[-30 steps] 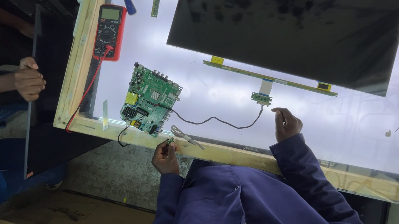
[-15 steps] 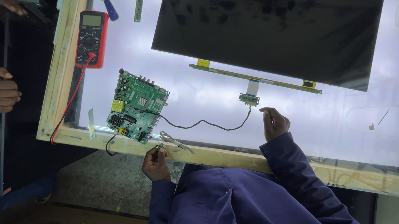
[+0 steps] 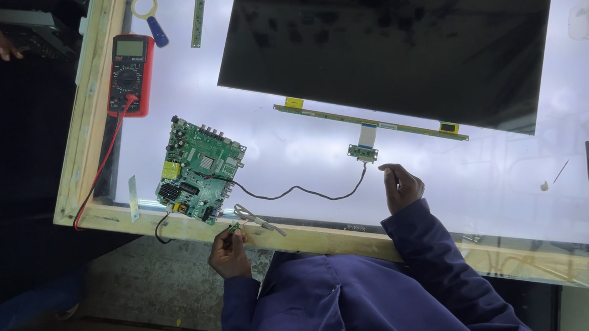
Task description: Connecting ribbon cables to a TV panel and control board, securing them with tape, and testing the display.
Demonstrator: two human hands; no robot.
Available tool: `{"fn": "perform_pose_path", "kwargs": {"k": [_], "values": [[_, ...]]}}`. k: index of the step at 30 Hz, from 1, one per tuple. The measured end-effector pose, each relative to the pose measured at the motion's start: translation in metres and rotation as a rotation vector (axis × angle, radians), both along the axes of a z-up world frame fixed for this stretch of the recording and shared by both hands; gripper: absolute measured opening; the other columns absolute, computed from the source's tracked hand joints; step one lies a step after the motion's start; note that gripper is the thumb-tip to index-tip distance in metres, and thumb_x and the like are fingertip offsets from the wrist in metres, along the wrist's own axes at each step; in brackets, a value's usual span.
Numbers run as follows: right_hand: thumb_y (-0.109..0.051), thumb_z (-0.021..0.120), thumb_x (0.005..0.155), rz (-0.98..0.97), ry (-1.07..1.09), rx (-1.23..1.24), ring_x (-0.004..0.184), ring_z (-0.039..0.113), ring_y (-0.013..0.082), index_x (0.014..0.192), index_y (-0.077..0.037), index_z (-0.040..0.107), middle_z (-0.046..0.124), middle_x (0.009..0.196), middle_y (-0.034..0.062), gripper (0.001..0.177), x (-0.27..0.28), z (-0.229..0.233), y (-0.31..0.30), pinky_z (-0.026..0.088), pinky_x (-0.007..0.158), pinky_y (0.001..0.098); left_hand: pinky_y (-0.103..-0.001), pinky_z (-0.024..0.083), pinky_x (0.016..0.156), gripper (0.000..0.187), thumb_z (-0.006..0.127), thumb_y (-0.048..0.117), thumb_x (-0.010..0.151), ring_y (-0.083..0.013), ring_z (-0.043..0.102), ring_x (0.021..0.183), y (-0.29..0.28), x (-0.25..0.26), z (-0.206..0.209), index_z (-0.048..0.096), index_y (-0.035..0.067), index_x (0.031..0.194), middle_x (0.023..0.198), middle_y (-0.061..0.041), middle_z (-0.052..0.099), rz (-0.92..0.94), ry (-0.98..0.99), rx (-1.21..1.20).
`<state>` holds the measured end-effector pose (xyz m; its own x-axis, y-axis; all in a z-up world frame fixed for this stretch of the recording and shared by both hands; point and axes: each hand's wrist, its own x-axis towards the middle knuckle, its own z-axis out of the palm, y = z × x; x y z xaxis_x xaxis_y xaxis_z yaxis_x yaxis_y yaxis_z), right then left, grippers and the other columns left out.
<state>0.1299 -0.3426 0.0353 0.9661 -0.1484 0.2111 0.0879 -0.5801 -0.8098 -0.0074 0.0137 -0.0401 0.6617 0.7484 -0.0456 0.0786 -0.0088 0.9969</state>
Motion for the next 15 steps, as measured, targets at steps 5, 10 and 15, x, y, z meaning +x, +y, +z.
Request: {"fn": "perform_pose_path", "kwargs": {"k": [5,10,15], "values": [[-0.018,0.054,0.095,0.003,-0.002,-0.002,0.043,0.054,0.0212,0.092,-0.019,0.075,0.055,0.046,0.0042,0.021,0.000,0.003,0.001,0.044,0.048,0.0317,-0.038,0.058,0.067,0.008,0.069,-0.003,0.088,-0.0217,0.070,0.070,-0.001,0.000,0.006,0.070,-0.001,0.095,0.072,-0.017,0.067,0.000,0.012,-0.006],[-0.017,0.054,0.095,0.014,-0.004,0.002,0.046,0.056,0.0251,0.093,-0.019,0.074,0.057,0.049,0.0056,0.020,0.000,0.007,0.001,0.046,0.051,0.0340,-0.039,0.058,0.065,0.005,0.069,-0.002,0.088,-0.0219,0.070,0.068,-0.001,0.003,0.013,0.070,-0.001,0.093,0.071,-0.018,0.067,-0.004,0.025,0.006],[-0.015,0.053,0.096,0.003,-0.009,0.004,0.044,0.055,0.0233,0.092,-0.017,0.074,0.056,0.048,0.0054,0.022,0.001,0.004,0.001,0.047,0.050,0.0333,-0.037,0.058,0.066,0.005,0.069,-0.002,0.088,-0.0207,0.069,0.069,-0.002,0.002,0.011,0.069,-0.001,0.093,0.071,-0.017,0.066,-0.005,0.026,-0.020]]}}
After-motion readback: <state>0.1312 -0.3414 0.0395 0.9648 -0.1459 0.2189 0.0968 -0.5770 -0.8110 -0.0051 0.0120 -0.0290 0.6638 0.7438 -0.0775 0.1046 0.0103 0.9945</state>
